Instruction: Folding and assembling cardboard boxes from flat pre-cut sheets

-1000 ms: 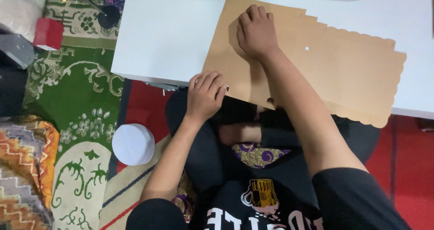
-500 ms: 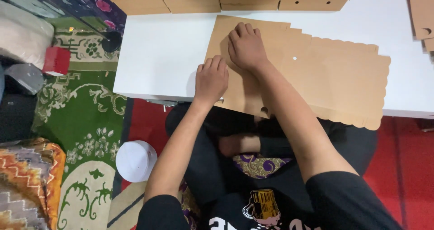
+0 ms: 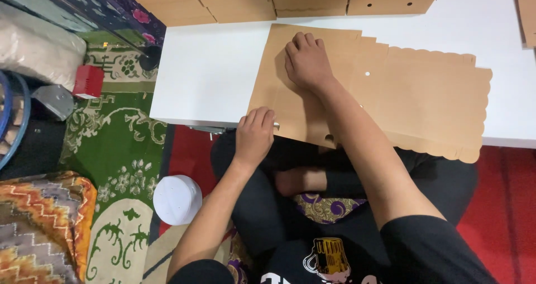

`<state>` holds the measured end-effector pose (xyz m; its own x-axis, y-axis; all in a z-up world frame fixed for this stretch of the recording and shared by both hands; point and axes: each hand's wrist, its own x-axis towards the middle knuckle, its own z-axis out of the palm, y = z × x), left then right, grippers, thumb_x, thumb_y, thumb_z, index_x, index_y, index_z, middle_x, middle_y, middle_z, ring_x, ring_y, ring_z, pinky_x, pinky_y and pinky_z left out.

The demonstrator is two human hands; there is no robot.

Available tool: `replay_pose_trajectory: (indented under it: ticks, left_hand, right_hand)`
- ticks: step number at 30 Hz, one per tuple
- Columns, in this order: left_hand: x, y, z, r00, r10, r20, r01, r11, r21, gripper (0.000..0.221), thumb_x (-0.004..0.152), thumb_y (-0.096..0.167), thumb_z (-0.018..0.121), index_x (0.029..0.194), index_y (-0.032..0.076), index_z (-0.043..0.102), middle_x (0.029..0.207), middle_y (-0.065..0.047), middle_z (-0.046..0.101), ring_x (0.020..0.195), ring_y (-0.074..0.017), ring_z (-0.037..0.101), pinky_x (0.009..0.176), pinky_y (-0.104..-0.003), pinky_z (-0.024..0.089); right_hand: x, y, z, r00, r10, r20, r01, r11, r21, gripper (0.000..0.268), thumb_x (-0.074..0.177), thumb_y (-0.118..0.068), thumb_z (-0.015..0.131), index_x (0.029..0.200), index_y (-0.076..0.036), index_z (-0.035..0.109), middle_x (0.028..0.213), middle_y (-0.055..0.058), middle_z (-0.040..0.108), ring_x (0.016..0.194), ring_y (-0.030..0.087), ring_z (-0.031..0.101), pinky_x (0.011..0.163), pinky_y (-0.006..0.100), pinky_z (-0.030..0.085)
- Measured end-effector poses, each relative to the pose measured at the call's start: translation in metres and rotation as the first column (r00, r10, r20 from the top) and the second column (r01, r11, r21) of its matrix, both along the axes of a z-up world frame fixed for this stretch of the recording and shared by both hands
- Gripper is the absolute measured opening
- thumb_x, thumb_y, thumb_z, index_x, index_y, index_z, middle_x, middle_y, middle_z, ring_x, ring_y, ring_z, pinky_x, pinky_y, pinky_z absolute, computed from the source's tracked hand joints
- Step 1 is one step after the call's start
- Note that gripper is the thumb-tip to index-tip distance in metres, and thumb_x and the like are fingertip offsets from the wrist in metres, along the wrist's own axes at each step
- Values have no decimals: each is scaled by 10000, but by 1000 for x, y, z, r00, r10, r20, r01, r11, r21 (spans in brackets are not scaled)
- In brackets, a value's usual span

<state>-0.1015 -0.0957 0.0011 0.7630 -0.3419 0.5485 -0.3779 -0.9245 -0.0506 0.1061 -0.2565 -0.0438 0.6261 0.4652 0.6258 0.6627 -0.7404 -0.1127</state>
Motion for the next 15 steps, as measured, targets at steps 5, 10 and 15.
replay_pose_trajectory:
  ticks: [5,10,15]
  left_hand:
    - [-13,2,5,1000,-22,15,23,999,-29,74,988,98,640,1037,65,683,1053,-72,676,996,-260,644,810,-367,501]
    - [-11,3,6,998,-46,-51,43,998,-54,194,1015,154,605,1159,42,669,1151,-84,679,1145,-267,644,931,-380,486]
    - [24,1,-6,996,0,-90,-3,999,-38,288,995,259,610,1202,69,674,1225,-68,677,1163,-245,638,929,-395,467]
  right_hand:
    - [-1,0,1,1000,2,3,-2,1000,-11,239,1009,-234,535,977,-19,634,1027,162,564,868,368,519,683,478,401]
    - [0,0,1,1000,15,-24,-15,1000,-4,234,1002,-231,539,975,-21,640,1029,156,568,886,369,526,687,475,397]
    - [-2,-1,2,999,33,11,-33,999,1,214,1002,-221,550,974,-28,637,1026,152,569,876,359,519,684,469,402]
